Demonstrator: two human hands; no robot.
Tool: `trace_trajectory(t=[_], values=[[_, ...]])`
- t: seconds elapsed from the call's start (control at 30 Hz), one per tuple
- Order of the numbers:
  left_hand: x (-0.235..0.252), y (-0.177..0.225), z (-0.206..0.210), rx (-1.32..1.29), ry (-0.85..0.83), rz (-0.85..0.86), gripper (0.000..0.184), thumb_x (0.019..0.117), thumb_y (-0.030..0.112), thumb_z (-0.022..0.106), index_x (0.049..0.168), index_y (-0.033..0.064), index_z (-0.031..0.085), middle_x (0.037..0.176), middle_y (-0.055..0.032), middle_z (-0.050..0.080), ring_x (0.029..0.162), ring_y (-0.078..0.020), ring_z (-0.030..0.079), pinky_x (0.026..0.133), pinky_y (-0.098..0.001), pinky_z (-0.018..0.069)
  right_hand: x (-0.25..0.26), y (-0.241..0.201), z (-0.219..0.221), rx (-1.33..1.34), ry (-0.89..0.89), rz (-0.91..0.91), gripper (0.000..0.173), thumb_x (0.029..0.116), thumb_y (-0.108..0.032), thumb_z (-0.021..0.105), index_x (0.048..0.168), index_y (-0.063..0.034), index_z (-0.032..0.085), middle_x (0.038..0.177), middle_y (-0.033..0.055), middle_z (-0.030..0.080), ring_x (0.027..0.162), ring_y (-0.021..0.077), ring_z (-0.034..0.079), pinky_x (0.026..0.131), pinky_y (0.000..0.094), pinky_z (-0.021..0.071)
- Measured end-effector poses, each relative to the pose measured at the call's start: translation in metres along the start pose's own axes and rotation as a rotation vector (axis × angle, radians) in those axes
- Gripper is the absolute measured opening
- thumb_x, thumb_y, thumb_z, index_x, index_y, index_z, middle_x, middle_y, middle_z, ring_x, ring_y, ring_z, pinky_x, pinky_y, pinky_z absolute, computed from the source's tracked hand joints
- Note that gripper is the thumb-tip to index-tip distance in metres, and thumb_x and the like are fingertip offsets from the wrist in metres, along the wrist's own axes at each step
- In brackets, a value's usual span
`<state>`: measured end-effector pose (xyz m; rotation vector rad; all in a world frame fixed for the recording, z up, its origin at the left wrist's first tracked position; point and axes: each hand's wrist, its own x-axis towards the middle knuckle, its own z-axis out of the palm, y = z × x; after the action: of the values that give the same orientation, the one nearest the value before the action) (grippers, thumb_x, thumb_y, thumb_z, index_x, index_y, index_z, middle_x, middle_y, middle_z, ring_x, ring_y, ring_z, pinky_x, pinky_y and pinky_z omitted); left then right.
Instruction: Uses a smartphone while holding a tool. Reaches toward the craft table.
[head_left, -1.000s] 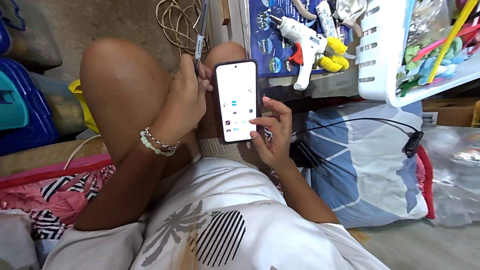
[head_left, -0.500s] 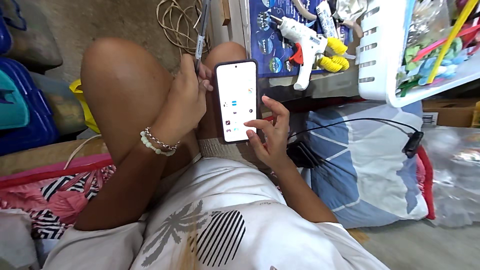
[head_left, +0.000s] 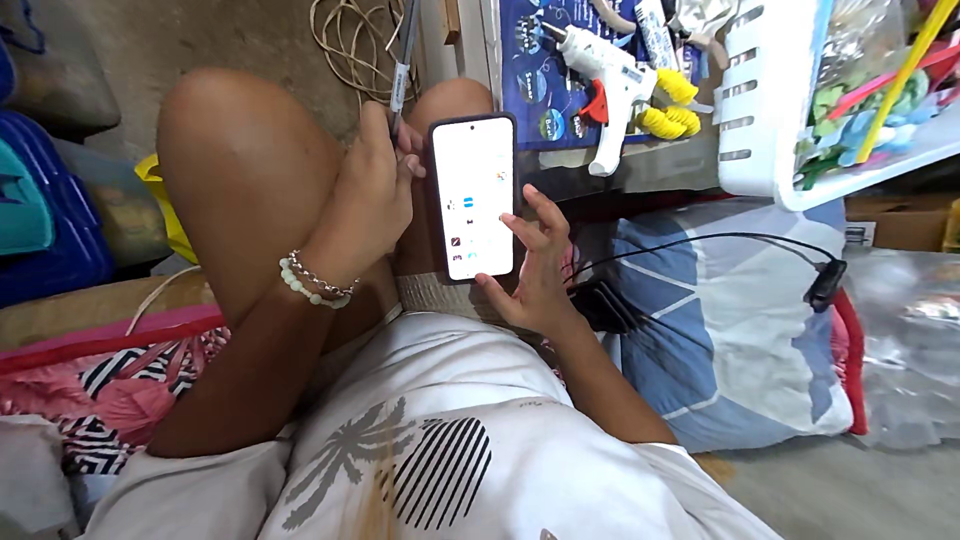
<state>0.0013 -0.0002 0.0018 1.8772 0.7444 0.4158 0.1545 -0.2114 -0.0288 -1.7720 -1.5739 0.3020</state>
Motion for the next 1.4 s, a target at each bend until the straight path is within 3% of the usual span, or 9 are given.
trace_trajectory(t=[0.23, 0.4, 0.53, 0.63, 0.77, 0.93, 1.13, 1.4], values=[[0.0, 0.0, 0.0, -0.013, 0.001, -0.001, 0.014, 0.1032, 0.003, 0.048, 0.116, 0.0003, 0.043, 0.118, -0.0127, 0.06, 0.098, -0.0124, 0.065, 0.085, -0.0291, 0.0559, 0.003, -0.002, -0.007, 0.055, 0.071, 0.002, 0.058, 0.0955, -0.039, 0.064, 0.144, -0.0147, 0.044, 0.158, 0.0131, 0.031, 0.151, 0.024, 0.029, 0.12, 0.0423, 0.035], [0.0, 0.001, -0.001, 0.0, -0.006, -0.001, 0.015, 0.1037, 0.003, 0.048, 0.118, -0.0004, 0.043, 0.118, -0.0132, 0.061, 0.097, -0.0125, 0.065, 0.086, -0.0291, 0.0559, 0.005, -0.002, -0.01, 0.083, 0.101, 0.009, 0.042, 0.0988, -0.031, 0.058, 0.134, -0.0087, 0.052, 0.153, 0.0146, 0.036, 0.148, 0.0237, 0.033, 0.119, 0.0415, 0.0364], [0.0, 0.001, -0.001, 0.002, 0.0, -0.001, 0.014, 0.1038, 0.004, 0.048, 0.116, 0.0009, 0.043, 0.118, -0.0121, 0.062, 0.097, -0.0117, 0.065, 0.084, -0.0282, 0.0556, 0.004, -0.001, -0.011, 0.155, 0.08, -0.02, 0.024, 0.1021, -0.031, 0.055, 0.112, -0.0125, 0.065, 0.148, 0.0139, 0.042, 0.145, 0.0245, 0.036, 0.116, 0.041, 0.0398], [0.0, 0.001, -0.002, 0.005, 0.004, -0.015, 0.014, 0.1041, 0.004, 0.048, 0.117, 0.0011, 0.043, 0.119, -0.0117, 0.063, 0.095, -0.0111, 0.067, 0.083, -0.0286, 0.0563, 0.003, 0.001, -0.012, 0.149, 0.053, -0.051, 0.027, 0.1037, -0.035, 0.053, 0.101, -0.0151, 0.07, 0.146, 0.0145, 0.046, 0.145, 0.0261, 0.036, 0.116, 0.0423, 0.0381], [0.0, 0.002, -0.002, 0.01, -0.005, -0.029, 0.014, 0.1041, 0.004, 0.047, 0.117, 0.0011, 0.043, 0.118, -0.0111, 0.063, 0.096, -0.0108, 0.067, 0.085, -0.0289, 0.0566, 0.005, 0.001, -0.01, 0.104, 0.058, -0.032, 0.027, 0.1045, -0.034, 0.053, 0.116, -0.0155, 0.069, 0.146, 0.0156, 0.044, 0.144, 0.0257, 0.038, 0.115, 0.0409, 0.0398], [0.0, 0.003, -0.003, 0.012, -0.01, -0.06, 0.015, 0.1044, 0.004, 0.047, 0.118, 0.0015, 0.043, 0.12, -0.0112, 0.063, 0.097, -0.0127, 0.068, 0.084, -0.0311, 0.0578, 0.009, 0.001, -0.008, 0.026, 0.031, -0.003, 0.036, 0.1061, -0.039, 0.049, 0.132, -0.0197, 0.066, 0.15, 0.0179, 0.04, 0.147, 0.0287, 0.032, 0.119, 0.0462, 0.0332], [-0.001, 0.005, -0.003, 0.008, -0.01, -0.049, 0.016, 0.104, 0.003, 0.047, 0.119, -0.0004, 0.042, 0.119, -0.0121, 0.062, 0.098, -0.0126, 0.067, 0.086, -0.0307, 0.0575, 0.01, -0.003, -0.006, 0.028, 0.053, 0.003, 0.039, 0.1077, -0.043, 0.046, 0.133, -0.0202, 0.065, 0.152, 0.0164, 0.038, 0.149, 0.0273, 0.031, 0.12, 0.0444, 0.0333], [0.0, 0.003, -0.002, -0.013, 0.0, -0.035, 0.013, 0.1037, 0.002, 0.048, 0.115, 0.001, 0.043, 0.118, -0.0119, 0.062, 0.098, -0.0138, 0.068, 0.088, -0.0329, 0.0579, 0.009, -0.002, -0.006, 0.026, 0.101, 0.01, 0.036, 0.1077, -0.035, 0.048, 0.126, -0.0082, 0.063, 0.146, 0.0181, 0.044, 0.143, 0.0261, 0.04, 0.116, 0.0408, 0.0398]])
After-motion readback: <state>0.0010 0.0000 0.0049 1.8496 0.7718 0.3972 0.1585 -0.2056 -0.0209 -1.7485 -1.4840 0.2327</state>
